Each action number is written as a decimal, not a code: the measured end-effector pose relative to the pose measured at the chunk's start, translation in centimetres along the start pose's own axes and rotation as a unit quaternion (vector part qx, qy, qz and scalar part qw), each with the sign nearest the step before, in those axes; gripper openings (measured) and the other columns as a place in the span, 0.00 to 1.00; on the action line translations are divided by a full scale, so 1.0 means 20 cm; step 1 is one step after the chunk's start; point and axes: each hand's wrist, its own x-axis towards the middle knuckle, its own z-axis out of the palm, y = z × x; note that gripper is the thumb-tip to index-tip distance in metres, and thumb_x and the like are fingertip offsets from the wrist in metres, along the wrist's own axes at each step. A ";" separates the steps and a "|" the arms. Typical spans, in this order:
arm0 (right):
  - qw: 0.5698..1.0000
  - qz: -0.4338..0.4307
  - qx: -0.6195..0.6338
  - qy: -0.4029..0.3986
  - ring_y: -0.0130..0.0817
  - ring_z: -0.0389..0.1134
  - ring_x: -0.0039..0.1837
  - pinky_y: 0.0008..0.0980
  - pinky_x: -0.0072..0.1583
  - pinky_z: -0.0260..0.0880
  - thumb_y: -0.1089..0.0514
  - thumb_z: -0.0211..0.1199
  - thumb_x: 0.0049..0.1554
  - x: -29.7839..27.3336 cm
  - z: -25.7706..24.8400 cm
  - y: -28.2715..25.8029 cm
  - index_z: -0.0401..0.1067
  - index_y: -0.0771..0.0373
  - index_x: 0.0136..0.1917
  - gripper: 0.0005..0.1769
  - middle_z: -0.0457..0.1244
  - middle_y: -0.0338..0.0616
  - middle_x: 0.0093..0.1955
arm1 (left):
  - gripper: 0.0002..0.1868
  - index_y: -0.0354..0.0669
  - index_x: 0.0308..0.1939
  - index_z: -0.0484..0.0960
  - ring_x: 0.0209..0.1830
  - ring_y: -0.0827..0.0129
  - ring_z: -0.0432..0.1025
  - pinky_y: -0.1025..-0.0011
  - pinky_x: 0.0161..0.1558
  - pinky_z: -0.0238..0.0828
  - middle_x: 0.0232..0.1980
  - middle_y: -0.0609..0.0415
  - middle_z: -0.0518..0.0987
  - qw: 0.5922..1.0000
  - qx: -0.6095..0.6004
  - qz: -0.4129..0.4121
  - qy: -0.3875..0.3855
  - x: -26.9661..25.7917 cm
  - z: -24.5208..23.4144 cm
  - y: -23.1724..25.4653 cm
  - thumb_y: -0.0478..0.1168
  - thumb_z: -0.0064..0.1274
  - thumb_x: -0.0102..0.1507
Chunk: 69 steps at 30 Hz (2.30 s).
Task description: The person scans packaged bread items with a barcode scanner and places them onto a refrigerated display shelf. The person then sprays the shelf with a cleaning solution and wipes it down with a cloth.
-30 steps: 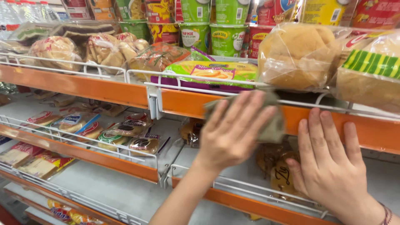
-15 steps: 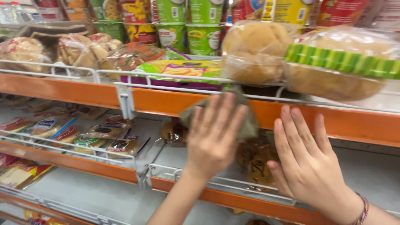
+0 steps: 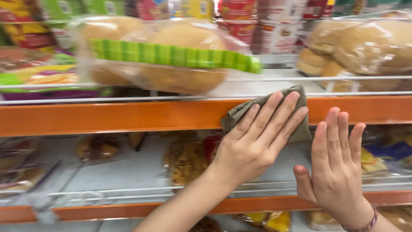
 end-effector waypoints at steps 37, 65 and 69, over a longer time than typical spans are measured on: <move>0.996 0.077 0.011 0.031 0.64 0.38 0.85 0.59 0.82 0.29 0.49 0.41 0.68 -0.47 -0.15 0.80 0.47 0.83 0.78 0.37 0.42 0.76 0.82 | 0.26 0.45 0.73 0.76 0.77 0.53 0.61 0.56 0.77 0.45 0.75 0.47 0.71 0.999 0.026 -0.034 -0.011 0.24 0.20 0.41 0.39 0.42 0.70; 0.983 0.170 0.006 0.075 0.60 0.33 0.89 0.55 0.86 0.27 0.46 0.38 0.69 -1.06 -0.62 1.90 0.39 0.77 0.83 0.39 0.37 0.70 0.86 | 0.32 0.38 0.80 0.66 0.84 0.54 0.50 0.57 0.83 0.37 0.83 0.45 0.57 0.987 -0.084 0.138 0.004 1.47 0.90 1.98 0.45 0.42 0.71; 0.985 0.159 0.018 0.064 0.60 0.33 0.89 0.56 0.86 0.26 0.47 0.38 0.69 -1.08 -0.66 1.92 0.39 0.77 0.83 0.39 0.36 0.70 0.86 | 0.31 0.42 0.80 0.65 0.84 0.56 0.49 0.56 0.82 0.36 0.84 0.47 0.56 0.989 -0.034 0.142 -0.021 1.30 0.83 1.83 0.43 0.43 0.71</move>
